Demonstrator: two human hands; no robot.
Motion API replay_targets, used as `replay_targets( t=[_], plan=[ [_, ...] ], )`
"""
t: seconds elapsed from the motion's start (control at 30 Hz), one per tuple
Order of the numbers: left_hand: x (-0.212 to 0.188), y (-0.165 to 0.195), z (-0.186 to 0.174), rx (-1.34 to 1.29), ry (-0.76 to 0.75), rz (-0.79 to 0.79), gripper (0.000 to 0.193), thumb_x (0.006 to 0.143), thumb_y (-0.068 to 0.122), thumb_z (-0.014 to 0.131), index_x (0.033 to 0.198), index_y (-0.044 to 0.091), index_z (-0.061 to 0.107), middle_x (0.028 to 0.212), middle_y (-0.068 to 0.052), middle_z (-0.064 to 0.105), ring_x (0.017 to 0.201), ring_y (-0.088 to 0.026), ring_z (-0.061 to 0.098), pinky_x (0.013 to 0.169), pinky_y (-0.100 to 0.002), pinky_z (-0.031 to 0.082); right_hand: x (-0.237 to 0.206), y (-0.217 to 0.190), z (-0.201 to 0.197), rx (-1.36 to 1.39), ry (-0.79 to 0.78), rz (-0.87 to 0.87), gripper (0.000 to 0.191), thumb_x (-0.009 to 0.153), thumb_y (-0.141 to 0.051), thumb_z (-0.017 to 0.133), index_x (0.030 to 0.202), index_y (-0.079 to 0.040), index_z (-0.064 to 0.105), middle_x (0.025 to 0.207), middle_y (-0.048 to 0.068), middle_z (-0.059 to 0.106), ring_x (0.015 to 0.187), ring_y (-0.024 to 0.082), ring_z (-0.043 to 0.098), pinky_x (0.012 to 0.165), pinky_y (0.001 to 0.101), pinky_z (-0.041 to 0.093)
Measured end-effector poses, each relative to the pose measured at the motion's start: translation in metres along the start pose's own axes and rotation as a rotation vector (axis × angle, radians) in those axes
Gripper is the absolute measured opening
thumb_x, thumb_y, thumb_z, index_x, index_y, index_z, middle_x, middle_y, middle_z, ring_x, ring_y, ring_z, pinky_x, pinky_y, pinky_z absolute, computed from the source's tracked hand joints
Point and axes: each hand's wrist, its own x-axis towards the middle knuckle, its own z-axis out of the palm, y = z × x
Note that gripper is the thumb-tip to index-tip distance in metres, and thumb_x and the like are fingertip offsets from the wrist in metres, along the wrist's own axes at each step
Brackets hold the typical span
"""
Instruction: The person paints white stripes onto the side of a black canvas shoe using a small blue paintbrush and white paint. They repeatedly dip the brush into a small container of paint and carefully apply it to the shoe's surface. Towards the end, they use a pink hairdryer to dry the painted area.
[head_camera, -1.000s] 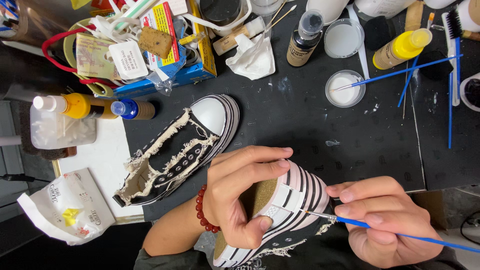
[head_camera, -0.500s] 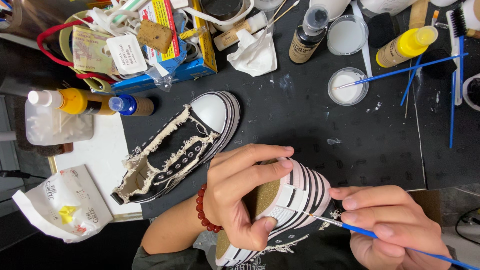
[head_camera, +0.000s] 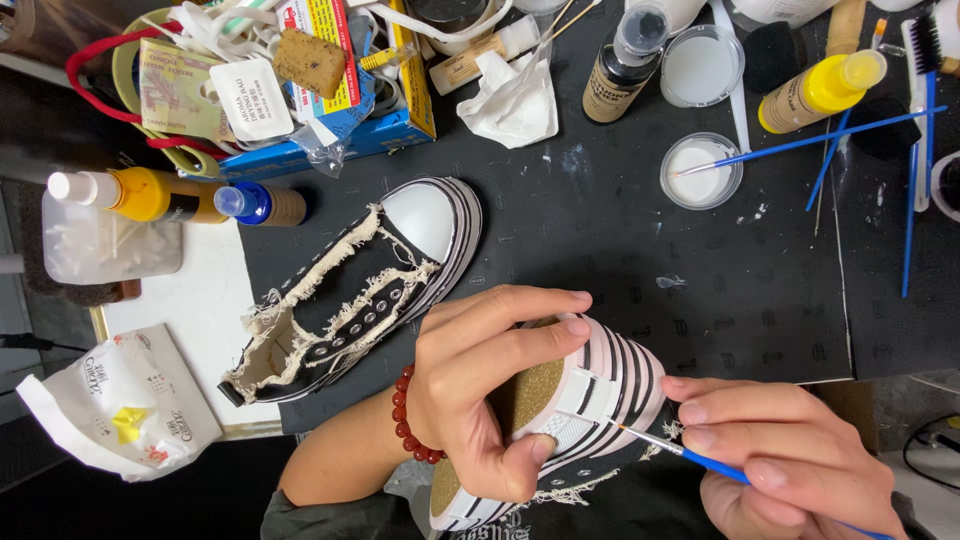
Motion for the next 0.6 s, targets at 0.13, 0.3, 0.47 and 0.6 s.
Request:
replay_targets(
  t=[0.13, 0.3, 0.47, 0.6],
  plan=[
    [-0.002, 0.000, 0.000, 0.000, -0.003, 0.000, 0.058, 0.077, 0.034, 0.066, 0.121, -0.003, 0.069, 0.122, -0.022, 0.070, 0.094, -0.029, 0.080, 0.080, -0.030, 0.065, 0.002, -0.005, -0.003, -0.001, -0.052, 0.041, 0.016, 0.106, -0.022, 0.054, 0.113, -0.008, 0.052, 0.088, 0.015, 0.070, 0.086, 0.031, 0.077, 0.083, 0.0568, 0.065],
    [-0.003, -0.001, -0.002, 0.001, -0.007, 0.004, 0.059, 0.074, 0.033, 0.066, 0.121, -0.003, 0.070, 0.122, -0.022, 0.070, 0.094, -0.029, 0.079, 0.080, -0.031, 0.065, 0.004, -0.014, -0.016, 0.006, -0.199, 0.131, 0.015, 0.107, -0.020, 0.054, 0.116, -0.009, 0.051, 0.096, 0.015, 0.072, 0.096, 0.032, 0.076, 0.091, 0.0595, 0.063],
    [-0.003, -0.001, -0.001, -0.004, -0.001, 0.008, 0.059, 0.073, 0.032, 0.067, 0.120, -0.003, 0.070, 0.122, -0.022, 0.070, 0.094, -0.028, 0.080, 0.080, -0.030, 0.065, 0.006, -0.015, -0.015, 0.021, -0.209, 0.124, 0.015, 0.107, -0.020, 0.053, 0.116, -0.009, 0.051, 0.096, 0.014, 0.072, 0.096, 0.032, 0.076, 0.091, 0.0585, 0.063],
    [-0.003, 0.000, -0.001, 0.001, -0.005, 0.013, 0.059, 0.074, 0.033, 0.067, 0.121, -0.003, 0.069, 0.122, -0.022, 0.070, 0.095, -0.029, 0.079, 0.080, -0.031, 0.065, 0.001, -0.007, -0.003, 0.005, -0.056, 0.042, 0.016, 0.106, -0.022, 0.053, 0.113, -0.008, 0.051, 0.090, 0.014, 0.071, 0.089, 0.031, 0.077, 0.084, 0.0567, 0.065]
  ],
)
